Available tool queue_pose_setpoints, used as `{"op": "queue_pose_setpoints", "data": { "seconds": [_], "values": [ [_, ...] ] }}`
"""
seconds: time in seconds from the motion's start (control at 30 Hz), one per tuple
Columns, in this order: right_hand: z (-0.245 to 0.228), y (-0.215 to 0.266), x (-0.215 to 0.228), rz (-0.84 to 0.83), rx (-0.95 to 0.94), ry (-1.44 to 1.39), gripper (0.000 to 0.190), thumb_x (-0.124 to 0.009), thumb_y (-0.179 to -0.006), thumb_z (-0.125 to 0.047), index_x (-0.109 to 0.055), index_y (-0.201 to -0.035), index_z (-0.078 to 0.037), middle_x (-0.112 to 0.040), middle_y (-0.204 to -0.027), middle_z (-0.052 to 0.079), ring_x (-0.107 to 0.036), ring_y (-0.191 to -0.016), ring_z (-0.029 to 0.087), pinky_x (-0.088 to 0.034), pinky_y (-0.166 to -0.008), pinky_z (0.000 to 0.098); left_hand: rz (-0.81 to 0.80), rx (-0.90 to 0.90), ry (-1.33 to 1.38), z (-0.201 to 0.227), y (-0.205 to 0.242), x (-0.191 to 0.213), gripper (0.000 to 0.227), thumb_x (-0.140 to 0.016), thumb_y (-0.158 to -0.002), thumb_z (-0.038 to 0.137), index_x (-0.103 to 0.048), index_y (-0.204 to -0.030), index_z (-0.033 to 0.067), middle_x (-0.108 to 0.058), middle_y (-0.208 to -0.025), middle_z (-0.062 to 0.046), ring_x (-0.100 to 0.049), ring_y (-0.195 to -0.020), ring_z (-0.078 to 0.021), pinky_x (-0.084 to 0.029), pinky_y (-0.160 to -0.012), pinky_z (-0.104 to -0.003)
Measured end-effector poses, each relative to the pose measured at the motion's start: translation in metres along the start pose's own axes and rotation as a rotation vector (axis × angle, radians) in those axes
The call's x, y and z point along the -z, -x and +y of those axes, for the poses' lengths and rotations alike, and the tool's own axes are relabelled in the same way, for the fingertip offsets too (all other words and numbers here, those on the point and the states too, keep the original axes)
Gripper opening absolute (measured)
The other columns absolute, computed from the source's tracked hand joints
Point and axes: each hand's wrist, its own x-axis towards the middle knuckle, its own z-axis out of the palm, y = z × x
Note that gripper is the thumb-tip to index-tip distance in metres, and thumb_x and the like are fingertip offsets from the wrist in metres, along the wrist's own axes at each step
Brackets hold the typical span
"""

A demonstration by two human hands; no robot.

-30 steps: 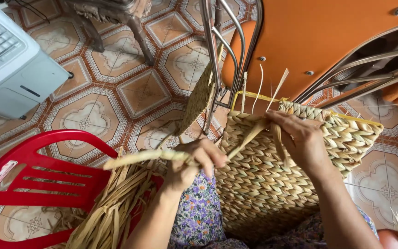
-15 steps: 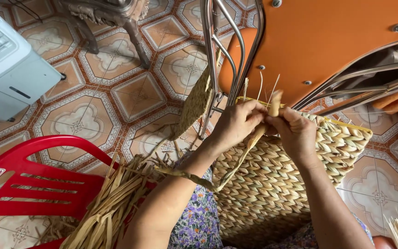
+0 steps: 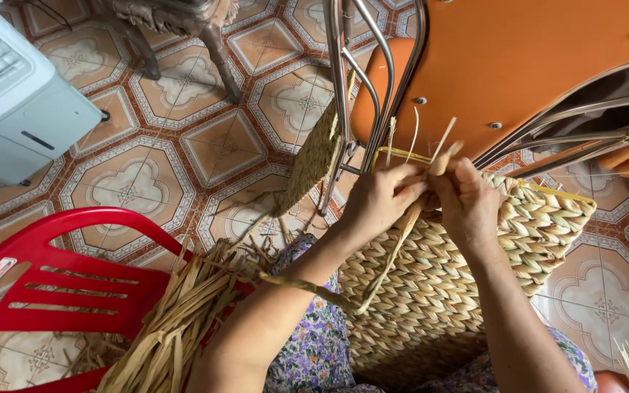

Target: The camera wearer is weaving a bag from natural fibers, attaching handles and trimming excess material.

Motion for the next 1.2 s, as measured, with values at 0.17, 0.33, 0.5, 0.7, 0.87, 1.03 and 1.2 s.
{"op": "queue_pose_setpoints", "data": {
  "seconds": [0.17, 0.33, 0.5, 0.7, 0.87, 1.03, 1.2],
  "values": [
    [0.012, -0.003, 0.006, -0.031, 0.029, -0.219, 0.009, -0.059, -0.105, -0.006, -0.063, -0.111, -0.002, -0.074, -0.094, 0.008, -0.073, -0.079, 0.010, -0.062, -0.068, 0.0248, -0.011, -0.203, 0.048, -0.019, 0.015, -0.013, 0.010, -0.065, -0.105, 0.019, -0.068, -0.109, 0.0102, -0.075, -0.084, -0.004, -0.070, -0.065, -0.0106, -0.056, -0.054, -0.023],
    [-0.006, -0.001, -0.003, -0.018, 0.033, 0.174, 0.004, -0.066, -0.100, -0.003, -0.069, -0.102, -0.001, -0.077, -0.087, 0.011, -0.075, -0.075, 0.016, -0.062, -0.066, 0.0304, 0.181, -0.525, -0.097, 0.022, 0.028, 0.020, 0.017, -0.062, -0.108, 0.019, -0.063, -0.120, 0.0086, -0.073, -0.094, -0.007, -0.069, -0.071, -0.0132, -0.057, -0.061, -0.022],
    [-0.011, 0.002, 0.003, -0.093, 0.224, 0.245, 0.016, -0.063, -0.099, 0.003, -0.068, -0.113, -0.002, -0.076, -0.094, 0.013, -0.074, -0.078, 0.018, -0.060, -0.066, 0.0303, 0.109, -0.055, -0.293, -0.026, 0.023, 0.024, 0.027, -0.062, -0.102, 0.029, -0.067, -0.112, 0.0049, -0.073, -0.077, -0.003, -0.056, -0.041, -0.0114, -0.039, -0.031, -0.024],
    [0.003, -0.001, -0.008, 0.035, 0.066, 0.065, 0.005, -0.062, -0.103, -0.003, -0.060, -0.107, 0.000, -0.076, -0.094, 0.012, -0.076, -0.081, 0.014, -0.060, -0.063, 0.0279, -0.119, 0.148, -0.233, 0.038, 0.016, 0.060, 0.035, -0.056, -0.102, 0.037, -0.068, -0.114, 0.0068, -0.067, -0.062, 0.001, -0.058, -0.043, -0.0060, -0.042, -0.033, -0.023],
    [-0.012, -0.015, 0.014, -0.016, 0.032, 0.163, 0.011, -0.064, -0.102, -0.005, -0.063, -0.112, 0.000, -0.077, -0.092, 0.014, -0.070, -0.070, 0.015, -0.057, -0.059, 0.0279, -0.200, -0.149, -0.388, 0.002, 0.016, 0.038, 0.022, -0.062, -0.094, 0.019, -0.065, -0.109, 0.0028, -0.064, -0.066, -0.004, -0.058, -0.052, -0.0111, -0.049, -0.043, -0.023],
    [-0.034, 0.001, 0.025, 0.012, 0.048, 0.107, 0.013, -0.064, -0.104, -0.009, -0.071, -0.114, -0.003, -0.077, -0.099, 0.012, -0.067, -0.067, 0.016, -0.058, -0.058, 0.0301, -0.363, -0.203, -0.331, -0.001, -0.011, 0.059, 0.014, -0.064, -0.093, 0.016, -0.072, -0.102, 0.0069, -0.067, -0.072, -0.001, -0.062, -0.058, -0.0097, -0.056, -0.054, -0.021],
    [-0.029, -0.004, -0.003, -0.134, 0.408, 0.387, 0.033, -0.080, -0.086, -0.011, -0.072, -0.114, 0.002, -0.074, -0.094, 0.014, -0.073, -0.079, 0.025, -0.060, -0.071, 0.0365, -0.350, 0.101, -0.432, 0.032, -0.026, 0.085, 0.025, -0.074, -0.091, 0.036, -0.076, -0.092, 0.0112, -0.069, -0.065, 0.000, -0.060, -0.051, -0.0092, -0.052, -0.051, -0.029]
  ]
}}
